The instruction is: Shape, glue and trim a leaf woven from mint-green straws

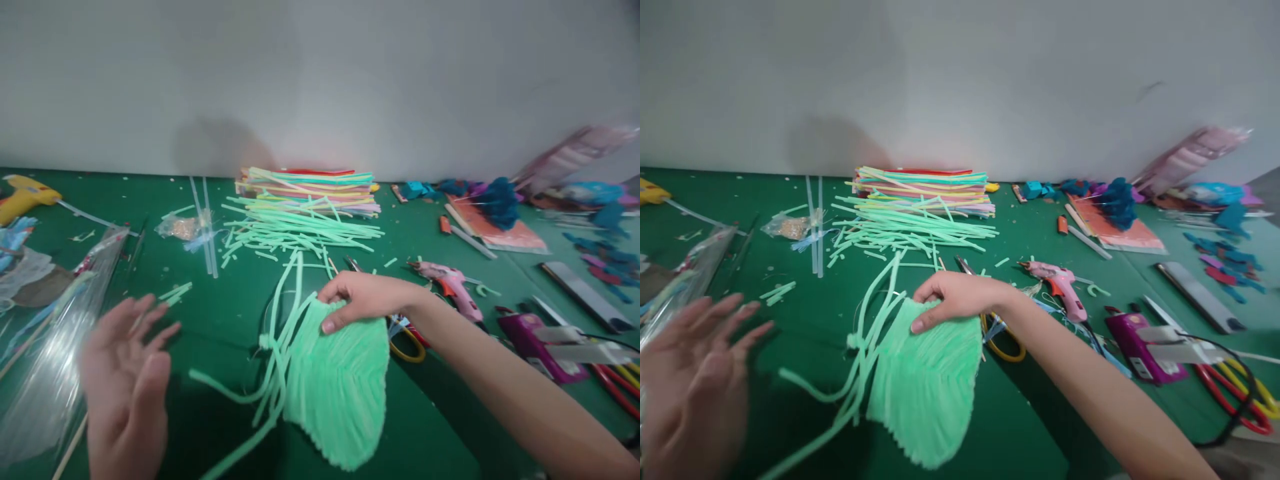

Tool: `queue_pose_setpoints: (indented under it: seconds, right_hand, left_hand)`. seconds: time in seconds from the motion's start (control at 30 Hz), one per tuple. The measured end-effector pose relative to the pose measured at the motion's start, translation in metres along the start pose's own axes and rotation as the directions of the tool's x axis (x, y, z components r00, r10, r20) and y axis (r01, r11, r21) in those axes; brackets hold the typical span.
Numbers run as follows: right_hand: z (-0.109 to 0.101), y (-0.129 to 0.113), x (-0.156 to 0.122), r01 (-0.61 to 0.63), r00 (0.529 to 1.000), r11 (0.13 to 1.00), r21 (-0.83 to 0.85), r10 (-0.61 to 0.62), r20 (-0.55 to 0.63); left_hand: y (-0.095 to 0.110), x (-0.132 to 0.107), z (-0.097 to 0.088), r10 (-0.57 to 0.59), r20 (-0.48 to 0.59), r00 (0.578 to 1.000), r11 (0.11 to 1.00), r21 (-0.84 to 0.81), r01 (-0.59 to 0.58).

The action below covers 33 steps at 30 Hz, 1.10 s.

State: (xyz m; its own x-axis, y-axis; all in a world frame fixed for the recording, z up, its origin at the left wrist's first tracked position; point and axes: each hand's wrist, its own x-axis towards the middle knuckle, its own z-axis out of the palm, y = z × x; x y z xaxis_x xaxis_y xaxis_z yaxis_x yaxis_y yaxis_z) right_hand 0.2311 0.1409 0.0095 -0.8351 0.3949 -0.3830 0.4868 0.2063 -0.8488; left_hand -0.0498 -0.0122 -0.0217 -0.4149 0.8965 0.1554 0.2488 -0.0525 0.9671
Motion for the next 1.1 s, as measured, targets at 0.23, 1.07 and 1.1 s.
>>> queue_pose_setpoints:
  seconds: [0.23, 1.07, 1.1]
  right_hand:
    - [-0.028, -0.028, 0.072, 0.09, 0.913, 0.979, -0.183, -0.008, 0.407]
    - [0.0, -0.034, 0.07, 0.117, 0.986, 0.895, -0.431, -0.055, 0.155]
    - [0.003, -0.033, 0.068, 0.11, 0.991, 0.898, -0.425, -0.067, 0.115]
  left_hand:
    - [0.033, -0.04, 0.014, 0.436, 0.453, 0.777, 0.491, 0.604, -0.628]
    - [-0.006, -0.032, -0.003, 0.26, 0.828, 0.496, 0.455, 0.348, -0.82]
    - [-0.008, -0.031, -0.005, 0.266, 0.836, 0.48, 0.453, 0.331, -0.828]
